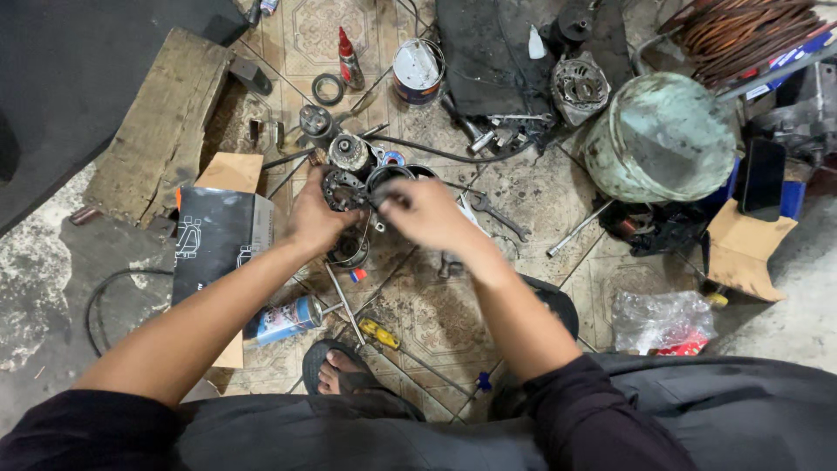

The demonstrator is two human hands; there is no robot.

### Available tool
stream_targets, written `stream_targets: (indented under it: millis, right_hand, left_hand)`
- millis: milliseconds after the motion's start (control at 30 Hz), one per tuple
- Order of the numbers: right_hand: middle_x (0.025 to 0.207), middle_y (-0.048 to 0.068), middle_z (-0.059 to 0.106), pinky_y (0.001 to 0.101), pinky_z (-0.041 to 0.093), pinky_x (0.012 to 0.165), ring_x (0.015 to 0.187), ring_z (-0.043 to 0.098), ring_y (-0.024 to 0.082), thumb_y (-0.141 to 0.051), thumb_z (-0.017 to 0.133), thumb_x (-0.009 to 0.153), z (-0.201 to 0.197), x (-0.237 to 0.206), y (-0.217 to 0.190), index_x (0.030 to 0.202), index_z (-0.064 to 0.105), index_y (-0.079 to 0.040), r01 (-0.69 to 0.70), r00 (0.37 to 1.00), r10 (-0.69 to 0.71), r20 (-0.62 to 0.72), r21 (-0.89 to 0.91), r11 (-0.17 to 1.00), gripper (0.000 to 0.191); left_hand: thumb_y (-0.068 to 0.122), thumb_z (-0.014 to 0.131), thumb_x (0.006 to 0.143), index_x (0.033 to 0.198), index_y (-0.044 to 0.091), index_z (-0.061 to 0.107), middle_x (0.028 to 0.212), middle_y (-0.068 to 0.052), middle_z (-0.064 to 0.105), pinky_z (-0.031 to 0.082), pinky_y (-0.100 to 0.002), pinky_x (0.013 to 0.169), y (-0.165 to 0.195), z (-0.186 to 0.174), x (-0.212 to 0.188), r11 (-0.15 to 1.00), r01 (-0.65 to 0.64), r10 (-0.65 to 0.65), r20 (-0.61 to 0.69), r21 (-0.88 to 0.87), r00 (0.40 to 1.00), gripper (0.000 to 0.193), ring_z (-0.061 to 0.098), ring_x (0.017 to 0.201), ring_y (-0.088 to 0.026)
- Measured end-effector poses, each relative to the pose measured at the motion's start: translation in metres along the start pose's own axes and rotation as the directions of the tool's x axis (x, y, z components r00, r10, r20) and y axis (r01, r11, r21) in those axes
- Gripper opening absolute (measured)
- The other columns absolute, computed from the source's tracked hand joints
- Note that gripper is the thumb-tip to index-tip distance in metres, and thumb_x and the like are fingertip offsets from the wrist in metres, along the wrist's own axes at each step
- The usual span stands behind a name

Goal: The person disassembles a small electric motor while sitting on the floor. They use pliers and a hammer to remove parts, then reassemble the motor components by hand.

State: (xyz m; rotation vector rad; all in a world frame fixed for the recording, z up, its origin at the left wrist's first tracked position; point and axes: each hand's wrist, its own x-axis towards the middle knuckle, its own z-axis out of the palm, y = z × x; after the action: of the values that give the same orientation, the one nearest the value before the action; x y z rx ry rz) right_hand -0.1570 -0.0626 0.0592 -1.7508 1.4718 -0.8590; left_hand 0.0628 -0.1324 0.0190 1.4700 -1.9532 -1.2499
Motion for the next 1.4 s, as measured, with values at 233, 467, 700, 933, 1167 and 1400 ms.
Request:
stream_targets:
  millis: [233, 467, 700, 933, 1167, 1400]
  right_hand:
    - [0.088, 0.013, 0.076, 0.0437, 0.052, 0.070, 0.072, 0.070, 0.025, -0.021, 0.067, 0.088, -0.101, -0.011, 0.092, 0.104, 0.078, -0.004, -0.452, 0.827, 0.482, -0.290, 0.167, 0.876, 0.026]
    - [0.096, 0.022, 0.075, 0.0500, 0.056, 0.083, 0.092, 0.072, 0.040, -0.040, 0.076, 0.077, -0.031, -0.041, 0.147, 0.097, 0.078, -0.007, -0.689, 0.713, 0.681, -0.170, -0.355, 0.632, 0.039]
    - [0.102, 0.025, 0.074, 0.0527, 0.058, 0.083, 0.095, 0.072, 0.043, -0.028, 0.072, 0.077, 0.005, -0.046, 0.150, 0.097, 0.076, -0.003, -0.659, 0.731, 0.625, -0.275, -0.523, 0.541, 0.031]
    - [0.098, 0.029, 0.072, 0.0528, 0.056, 0.083, 0.093, 0.071, 0.045, -0.042, 0.079, 0.076, 0.005, -0.051, 0.144, 0.093, 0.073, 0.001, -0.689, 0.716, 0.636, -0.287, -0.439, 0.577, 0.047]
    - [0.098, 0.030, 0.071, 0.0497, 0.054, 0.084, 0.092, 0.070, 0.045, -0.027, 0.068, 0.086, -0.022, -0.030, 0.144, 0.114, 0.062, 0.005, -0.574, 0.675, 0.450, -0.584, -0.033, 0.818, 0.044]
    - [0.095, 0.018, 0.073, 0.0439, 0.054, 0.077, 0.086, 0.071, 0.028, -0.020, 0.055, 0.106, -0.015, -0.010, 0.064, 0.127, 0.058, 0.003, -0.237, 0.756, 0.217, -0.618, 0.051, 0.970, 0.032]
  left_hand:
    - [0.015, 0.088, 0.070, 0.136, 0.004, 0.048, 0.113, -0.014, 0.073, 0.051, -0.036, 0.099, 0.010, -0.004, -0.008, 0.997, 0.066, -0.067, 0.012, 0.034, 0.998, 0.078, 0.069, 0.108, -0.027]
    - [0.011, 0.086, 0.072, 0.145, 0.005, 0.044, 0.124, -0.017, 0.071, 0.048, -0.037, 0.106, 0.028, -0.006, -0.011, 0.991, -0.115, 0.115, 0.008, -0.064, 0.993, 0.085, 0.067, 0.116, -0.027]
    - [0.018, 0.087, 0.073, 0.136, 0.006, 0.045, 0.113, -0.018, 0.074, 0.052, -0.042, 0.100, 0.038, -0.013, -0.013, 0.985, 0.054, -0.060, 0.032, 0.166, 0.998, 0.077, 0.072, 0.106, -0.036]
    - [0.020, 0.085, 0.074, 0.132, 0.005, 0.047, 0.109, -0.022, 0.074, 0.054, -0.047, 0.094, 0.032, -0.015, -0.018, 0.992, -0.019, 0.016, 0.023, 0.121, 1.000, 0.071, 0.071, 0.104, -0.040]
    - [0.021, 0.084, 0.075, 0.136, 0.008, 0.048, 0.106, -0.020, 0.075, 0.054, -0.047, 0.094, 0.040, -0.022, -0.020, 0.987, -0.046, 0.038, 0.057, 0.151, 0.998, 0.072, 0.072, 0.102, -0.041]
    - [0.022, 0.084, 0.075, 0.140, 0.007, 0.046, 0.100, -0.025, 0.074, 0.057, -0.048, 0.088, 0.054, -0.028, -0.023, 0.977, -0.037, 0.021, 0.081, 0.212, 0.996, 0.077, 0.072, 0.092, -0.044]
